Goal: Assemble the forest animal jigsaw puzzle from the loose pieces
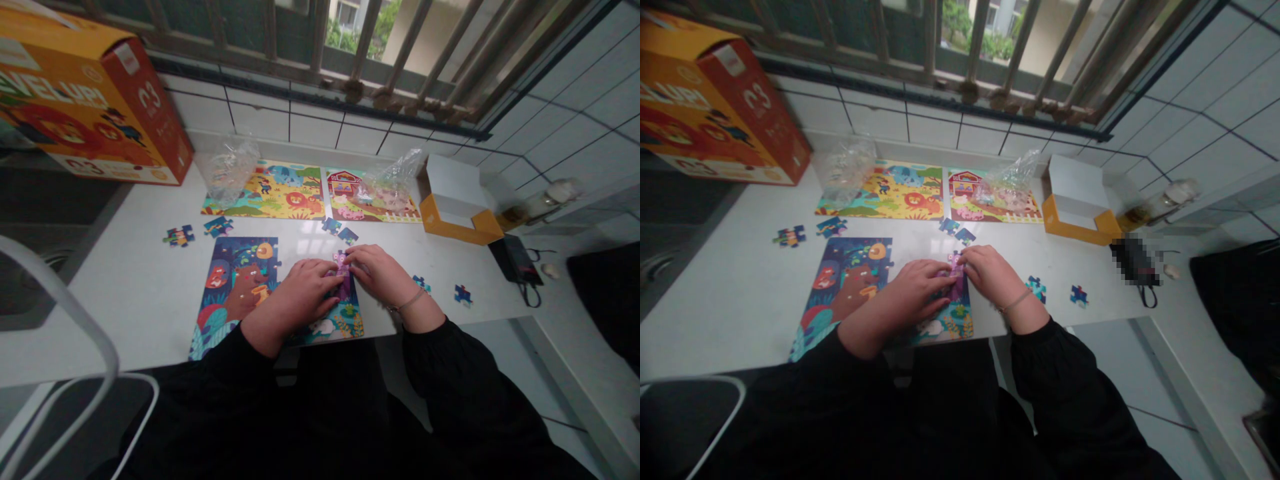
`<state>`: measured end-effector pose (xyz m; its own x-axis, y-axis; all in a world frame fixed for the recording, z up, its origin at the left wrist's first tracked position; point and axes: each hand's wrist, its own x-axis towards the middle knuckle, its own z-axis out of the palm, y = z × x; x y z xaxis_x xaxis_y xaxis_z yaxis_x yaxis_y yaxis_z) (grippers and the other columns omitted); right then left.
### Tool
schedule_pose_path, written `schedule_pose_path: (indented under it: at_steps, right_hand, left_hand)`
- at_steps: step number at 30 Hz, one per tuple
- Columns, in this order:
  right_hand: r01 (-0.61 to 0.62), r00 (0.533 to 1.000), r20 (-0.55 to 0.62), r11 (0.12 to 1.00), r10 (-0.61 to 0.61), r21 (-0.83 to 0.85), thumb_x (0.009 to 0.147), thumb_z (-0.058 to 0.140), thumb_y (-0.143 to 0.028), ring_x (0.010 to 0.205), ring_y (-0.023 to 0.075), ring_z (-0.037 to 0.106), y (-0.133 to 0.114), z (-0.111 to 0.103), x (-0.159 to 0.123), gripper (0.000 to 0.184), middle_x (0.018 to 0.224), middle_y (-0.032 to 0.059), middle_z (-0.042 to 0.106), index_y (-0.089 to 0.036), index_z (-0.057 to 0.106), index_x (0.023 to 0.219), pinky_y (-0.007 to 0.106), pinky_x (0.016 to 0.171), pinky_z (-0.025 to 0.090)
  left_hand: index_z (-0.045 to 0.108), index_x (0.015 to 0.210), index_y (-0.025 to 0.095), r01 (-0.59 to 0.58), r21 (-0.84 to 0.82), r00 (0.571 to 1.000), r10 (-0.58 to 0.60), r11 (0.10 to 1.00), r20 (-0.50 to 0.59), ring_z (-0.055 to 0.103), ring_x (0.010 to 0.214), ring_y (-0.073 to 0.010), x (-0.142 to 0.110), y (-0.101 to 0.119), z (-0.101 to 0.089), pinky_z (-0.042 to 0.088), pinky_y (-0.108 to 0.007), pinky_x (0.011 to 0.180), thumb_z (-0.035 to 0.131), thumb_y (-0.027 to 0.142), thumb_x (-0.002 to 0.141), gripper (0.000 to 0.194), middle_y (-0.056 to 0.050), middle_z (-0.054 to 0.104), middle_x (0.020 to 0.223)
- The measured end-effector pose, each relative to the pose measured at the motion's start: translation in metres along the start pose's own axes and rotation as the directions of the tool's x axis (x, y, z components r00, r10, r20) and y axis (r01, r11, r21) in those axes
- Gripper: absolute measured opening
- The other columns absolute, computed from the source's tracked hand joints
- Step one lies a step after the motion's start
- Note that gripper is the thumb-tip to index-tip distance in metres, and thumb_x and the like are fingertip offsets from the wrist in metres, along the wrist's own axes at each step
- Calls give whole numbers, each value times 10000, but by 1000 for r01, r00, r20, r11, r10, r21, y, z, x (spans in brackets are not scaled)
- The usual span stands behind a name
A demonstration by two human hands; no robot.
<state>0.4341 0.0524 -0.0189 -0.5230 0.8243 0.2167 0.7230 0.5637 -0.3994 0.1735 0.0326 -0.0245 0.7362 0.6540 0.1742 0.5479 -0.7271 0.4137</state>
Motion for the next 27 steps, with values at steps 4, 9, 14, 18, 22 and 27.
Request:
schedule_pose_path:
  at_steps: [4, 9, 14, 18, 22, 27]
  right_hand:
    - [11, 1000, -3, 1000, -11, 22, 1026, 670, -149, 1268, 303, 676, 0, -1, 0, 218, 1304, 132, 756, -216, 741, 1221, 532, 1120, 546]
    - [30, 999, -10, 1000, -30, -8, 1035, 620, -130, 1287, 311, 658, -1, 0, -3, 271, 1361, 148, 721, -216, 730, 1267, 542, 1125, 556]
    - [39, 998, -46, 999, -40, -31, 1043, 600, -122, 1298, 310, 654, -2, 1, -4, 274, 1385, 165, 700, -197, 730, 1272, 524, 1126, 564]
    - [31, 999, -22, 999, -31, -29, 1028, 596, -98, 1288, 299, 663, -1, 0, -6, 269, 1397, 148, 701, -216, 757, 1208, 514, 1120, 566]
    - [26, 1000, -2, 999, -26, -28, 1030, 612, -113, 1270, 292, 673, 0, -1, -7, 260, 1385, 130, 713, -235, 782, 1185, 509, 1107, 570]
    - [35, 999, -3, 999, -35, -20, 1049, 624, -130, 1169, 276, 703, -1, 1, -5, 232, 1267, 112, 772, -236, 805, 1148, 475, 1046, 588]
  left_hand:
    - [707, 1432, 236, 8, 5, 1000, -8, 1000, 0, 592, 1401, -366, 0, 2, -1, 475, -576, 1199, 738, 333, 1010, 433, -156, 636, 1531]
    - [702, 1440, 250, 16, 4, 1000, -16, 1000, -7, 568, 1436, -371, -1, 2, 0, 461, -586, 1220, 731, 337, 1016, 433, -149, 606, 1580]
    - [704, 1429, 253, 16, 6, 1000, -16, 1000, -9, 563, 1443, -363, -1, 2, -1, 455, -579, 1227, 730, 325, 1011, 425, -150, 582, 1611]
    - [691, 1451, 260, 14, 0, 1000, -14, 1000, -1, 564, 1444, -359, 0, 2, -2, 444, -570, 1233, 719, 336, 1021, 438, -130, 590, 1619]
    - [687, 1464, 265, 18, -18, 999, -17, 1000, 28, 584, 1430, -346, 1, 3, -3, 436, -565, 1227, 701, 335, 1029, 441, -118, 629, 1591]
    - [695, 1439, 261, 12, -7, 999, -12, 1000, 38, 600, 1407, -339, 1, 1, -2, 433, -550, 1214, 698, 347, 1030, 418, -119, 641, 1574]
